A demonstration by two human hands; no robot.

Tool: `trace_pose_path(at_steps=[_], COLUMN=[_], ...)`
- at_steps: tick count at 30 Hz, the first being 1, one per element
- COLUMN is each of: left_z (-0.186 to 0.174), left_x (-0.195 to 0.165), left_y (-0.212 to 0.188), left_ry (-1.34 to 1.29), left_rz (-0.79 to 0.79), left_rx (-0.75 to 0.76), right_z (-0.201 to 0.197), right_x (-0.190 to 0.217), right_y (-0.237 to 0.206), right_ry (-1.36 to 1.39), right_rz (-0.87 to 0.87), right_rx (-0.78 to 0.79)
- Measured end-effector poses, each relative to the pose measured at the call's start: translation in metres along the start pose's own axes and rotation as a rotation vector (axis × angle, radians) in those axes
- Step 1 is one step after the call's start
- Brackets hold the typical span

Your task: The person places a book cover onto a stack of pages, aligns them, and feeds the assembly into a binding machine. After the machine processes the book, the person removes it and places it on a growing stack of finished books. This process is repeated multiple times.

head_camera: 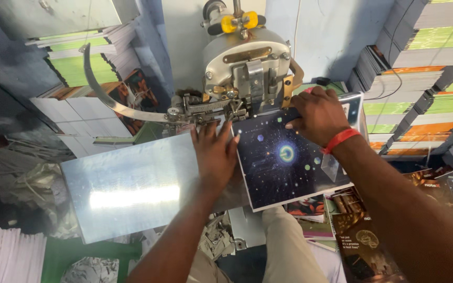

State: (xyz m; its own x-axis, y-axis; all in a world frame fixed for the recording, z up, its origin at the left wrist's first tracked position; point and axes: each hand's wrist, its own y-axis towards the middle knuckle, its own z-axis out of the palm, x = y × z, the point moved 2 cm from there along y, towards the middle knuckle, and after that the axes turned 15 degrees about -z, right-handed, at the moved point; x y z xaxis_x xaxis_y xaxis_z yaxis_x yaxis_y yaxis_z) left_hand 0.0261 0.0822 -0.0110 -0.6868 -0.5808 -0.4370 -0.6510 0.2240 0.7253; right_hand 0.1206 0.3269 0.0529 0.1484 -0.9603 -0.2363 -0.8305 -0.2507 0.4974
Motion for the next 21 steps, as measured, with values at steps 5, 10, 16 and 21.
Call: trace_pose_path(at_steps=[5,10,16,21], left_z=[0.001,-0.015,-0.004,0.006], left_x=[-0.025,-0.069,-0.142,-0.198], left_y=[-0.021,-0.049,-0.063,-0.059], left_ry=[-0.18,-0.238,-0.89,-1.387], left_rz=[-0.077,-0.217,-0.7,-1.06], left_rx=[-0.008,-0.039,0.418,0.781], right_z=[-0.023,-0.054,-0.107,-0.144], right_x=[0.009,0.019,0.043,0.075], right_y=[-0.013,-0.035,-0.064,-0.089], right_ry=[-0.073,-0.124,-0.136,-0.093], right_rz=[0.002,-0.012,0.059,0.156], right_rx=[-0.049,-0.149,-0.302,-0.314])
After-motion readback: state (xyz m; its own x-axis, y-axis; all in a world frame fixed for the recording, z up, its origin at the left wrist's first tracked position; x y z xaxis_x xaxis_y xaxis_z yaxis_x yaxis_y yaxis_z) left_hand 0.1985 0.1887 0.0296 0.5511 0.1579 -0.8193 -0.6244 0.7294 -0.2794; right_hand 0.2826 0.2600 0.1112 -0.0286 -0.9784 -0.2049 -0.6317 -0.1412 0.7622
